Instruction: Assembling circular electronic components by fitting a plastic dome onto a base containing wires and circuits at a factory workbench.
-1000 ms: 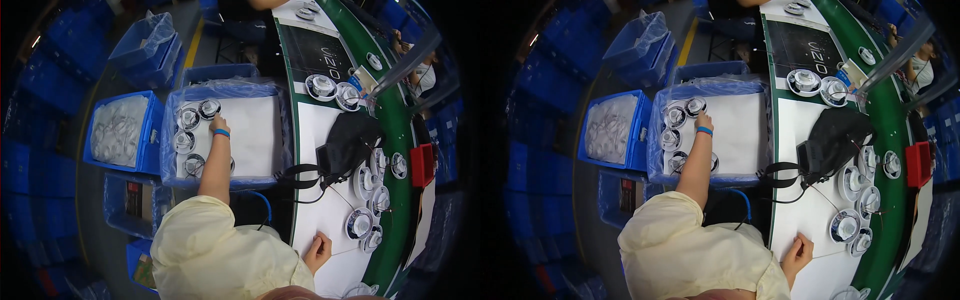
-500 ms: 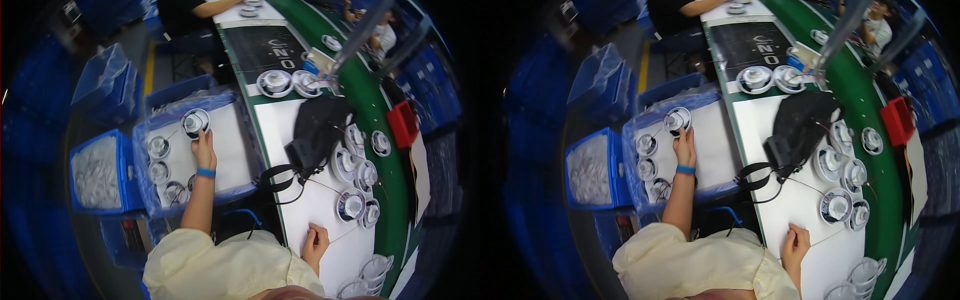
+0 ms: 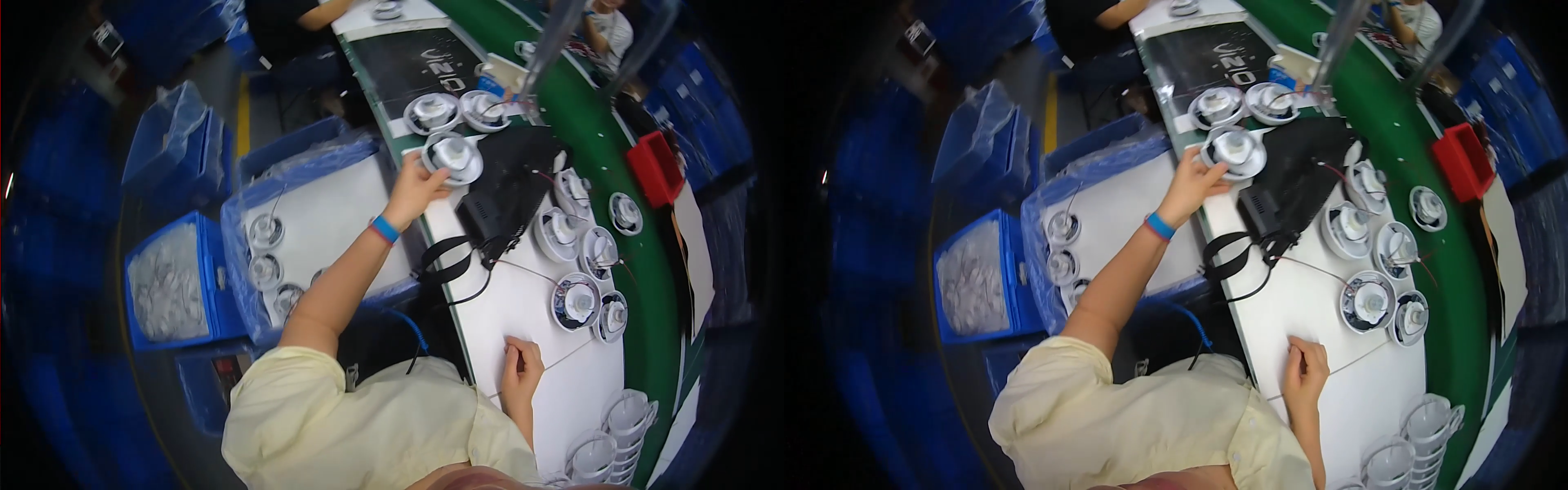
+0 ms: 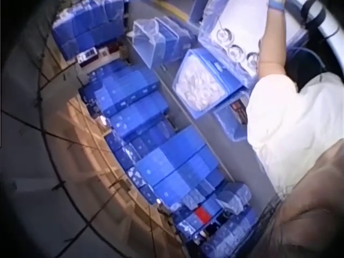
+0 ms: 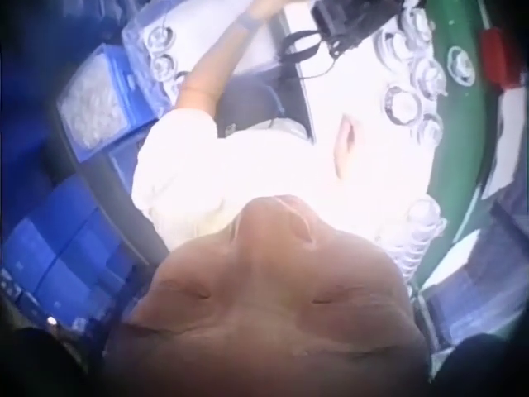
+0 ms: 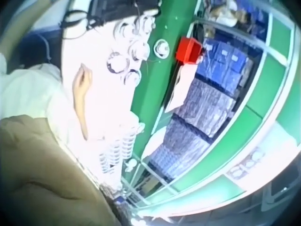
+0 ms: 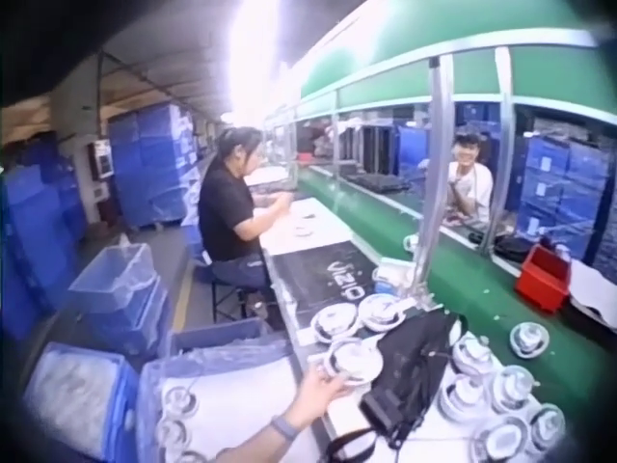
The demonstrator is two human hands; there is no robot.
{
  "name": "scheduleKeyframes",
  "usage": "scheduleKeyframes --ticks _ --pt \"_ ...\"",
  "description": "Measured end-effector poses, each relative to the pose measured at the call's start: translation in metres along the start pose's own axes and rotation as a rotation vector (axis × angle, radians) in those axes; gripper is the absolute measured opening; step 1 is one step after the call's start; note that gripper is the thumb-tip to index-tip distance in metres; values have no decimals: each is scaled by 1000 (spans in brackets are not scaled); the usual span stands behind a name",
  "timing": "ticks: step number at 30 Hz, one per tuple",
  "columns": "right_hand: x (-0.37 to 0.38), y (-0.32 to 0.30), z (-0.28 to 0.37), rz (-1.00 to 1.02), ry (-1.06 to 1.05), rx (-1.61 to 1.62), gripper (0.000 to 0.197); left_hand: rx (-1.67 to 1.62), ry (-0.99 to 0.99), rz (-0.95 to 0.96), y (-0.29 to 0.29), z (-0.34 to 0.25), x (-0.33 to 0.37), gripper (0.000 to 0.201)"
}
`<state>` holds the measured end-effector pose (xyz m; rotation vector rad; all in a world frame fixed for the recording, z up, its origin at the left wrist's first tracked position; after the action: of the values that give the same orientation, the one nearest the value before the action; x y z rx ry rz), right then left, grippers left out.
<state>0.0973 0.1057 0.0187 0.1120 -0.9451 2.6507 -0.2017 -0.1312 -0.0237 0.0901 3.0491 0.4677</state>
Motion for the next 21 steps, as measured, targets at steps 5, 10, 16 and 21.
scheduleKeyframes --ticks 5,10,16,21 --pt "-5 4 3 -2 -7 -53 15 344 102 -225 -25 -37 -23 44" --pt "-6 7 11 -50 -98 -133 17 -553 121 -1130 -251 134 -60 29" --pt "3 20 10 17 -101 -210 16 -762 102 -1452 -348 174 -63 41" --pt "9 34 32 73 -218 -179 16 -859 104 -1450 -384 170 -59 44"
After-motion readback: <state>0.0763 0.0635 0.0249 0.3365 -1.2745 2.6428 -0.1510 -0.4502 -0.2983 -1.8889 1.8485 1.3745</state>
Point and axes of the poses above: each hand's wrist, its own x-axis towards the middle knuckle, its own y-axis out of the palm, z = x × y, the point moved 5 cm from there along x, towards the middle knuckle, and after that the axes turned 3 degrees about -z, right-handed, at the moved point
